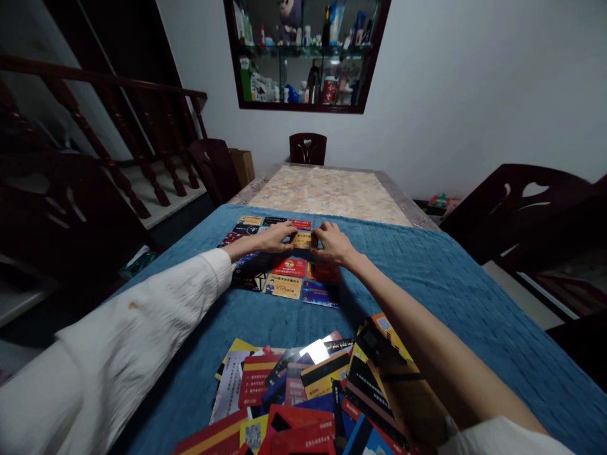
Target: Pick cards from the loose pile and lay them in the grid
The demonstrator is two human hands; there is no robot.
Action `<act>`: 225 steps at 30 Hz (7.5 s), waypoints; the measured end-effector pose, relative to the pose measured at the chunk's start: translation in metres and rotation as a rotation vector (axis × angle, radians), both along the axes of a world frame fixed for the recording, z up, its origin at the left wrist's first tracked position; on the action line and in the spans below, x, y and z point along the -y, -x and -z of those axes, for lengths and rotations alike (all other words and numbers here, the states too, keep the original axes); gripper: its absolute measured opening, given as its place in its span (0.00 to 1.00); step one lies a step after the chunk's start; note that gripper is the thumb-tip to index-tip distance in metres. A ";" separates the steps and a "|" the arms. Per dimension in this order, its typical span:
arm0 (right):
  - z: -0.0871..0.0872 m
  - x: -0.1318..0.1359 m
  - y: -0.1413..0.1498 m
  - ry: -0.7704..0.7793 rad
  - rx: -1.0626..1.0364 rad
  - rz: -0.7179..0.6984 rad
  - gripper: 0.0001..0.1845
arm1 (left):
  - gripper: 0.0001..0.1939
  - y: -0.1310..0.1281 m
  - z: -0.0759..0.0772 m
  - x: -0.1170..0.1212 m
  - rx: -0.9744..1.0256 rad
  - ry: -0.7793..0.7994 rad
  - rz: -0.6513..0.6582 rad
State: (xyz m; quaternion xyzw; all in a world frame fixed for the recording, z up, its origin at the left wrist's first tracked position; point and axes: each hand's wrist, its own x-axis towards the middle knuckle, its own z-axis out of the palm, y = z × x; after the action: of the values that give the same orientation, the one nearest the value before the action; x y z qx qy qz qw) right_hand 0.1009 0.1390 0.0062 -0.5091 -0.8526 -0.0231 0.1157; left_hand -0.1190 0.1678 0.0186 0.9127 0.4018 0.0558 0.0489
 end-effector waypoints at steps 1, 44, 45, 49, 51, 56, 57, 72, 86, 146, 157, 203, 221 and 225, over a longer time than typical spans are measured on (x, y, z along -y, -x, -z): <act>0.001 -0.005 0.000 0.013 0.003 0.011 0.15 | 0.15 -0.001 0.001 -0.003 0.002 -0.006 -0.001; 0.031 -0.059 0.028 0.116 -0.024 0.147 0.14 | 0.12 0.004 0.023 -0.041 -0.160 -0.056 -0.139; 0.032 -0.058 0.028 0.114 -0.025 0.151 0.14 | 0.12 0.004 0.023 -0.042 -0.161 -0.057 -0.139; 0.034 -0.057 0.029 0.109 -0.026 0.168 0.15 | 0.12 0.006 0.026 -0.043 -0.154 -0.067 -0.132; 0.034 -0.056 0.029 0.107 -0.022 0.175 0.15 | 0.13 0.006 0.027 -0.043 -0.146 -0.081 -0.129; 0.034 -0.055 0.030 0.104 -0.016 0.179 0.15 | 0.13 0.005 0.027 -0.039 -0.139 -0.103 -0.109; 0.033 -0.054 0.030 0.103 -0.016 0.175 0.15 | 0.12 0.004 0.026 -0.037 -0.142 -0.108 -0.108; 0.028 -0.040 0.013 0.078 -0.026 0.067 0.22 | 0.16 -0.009 0.015 -0.015 -0.217 -0.198 -0.145; 0.013 0.026 -0.030 0.041 -0.066 0.019 0.18 | 0.16 -0.033 0.006 0.051 -0.092 -0.255 0.043; 0.031 0.243 -0.109 -0.036 -0.254 -0.239 0.15 | 0.11 -0.083 0.022 0.226 0.082 -0.028 0.341; 0.035 0.242 -0.106 -0.215 -0.365 -0.210 0.12 | 0.13 -0.080 0.015 0.220 0.205 0.076 0.310; 0.017 0.198 -0.063 -0.264 -0.427 -0.139 0.12 | 0.15 -0.063 0.014 0.191 0.694 0.014 0.123; 0.019 0.179 -0.019 -0.168 -0.431 -0.212 0.11 | 0.08 -0.035 0.005 0.192 0.524 -0.075 0.052; 0.027 0.177 -0.015 -0.117 -0.415 -0.206 0.10 | 0.16 -0.018 0.009 0.193 0.486 -0.098 0.063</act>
State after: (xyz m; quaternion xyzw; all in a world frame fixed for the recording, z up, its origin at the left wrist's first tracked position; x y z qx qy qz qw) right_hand 0.1162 -0.0384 -0.0206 -0.4059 -0.8551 0.0448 0.3195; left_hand -0.1011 -0.0255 0.0094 0.8857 0.3466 0.2918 0.1014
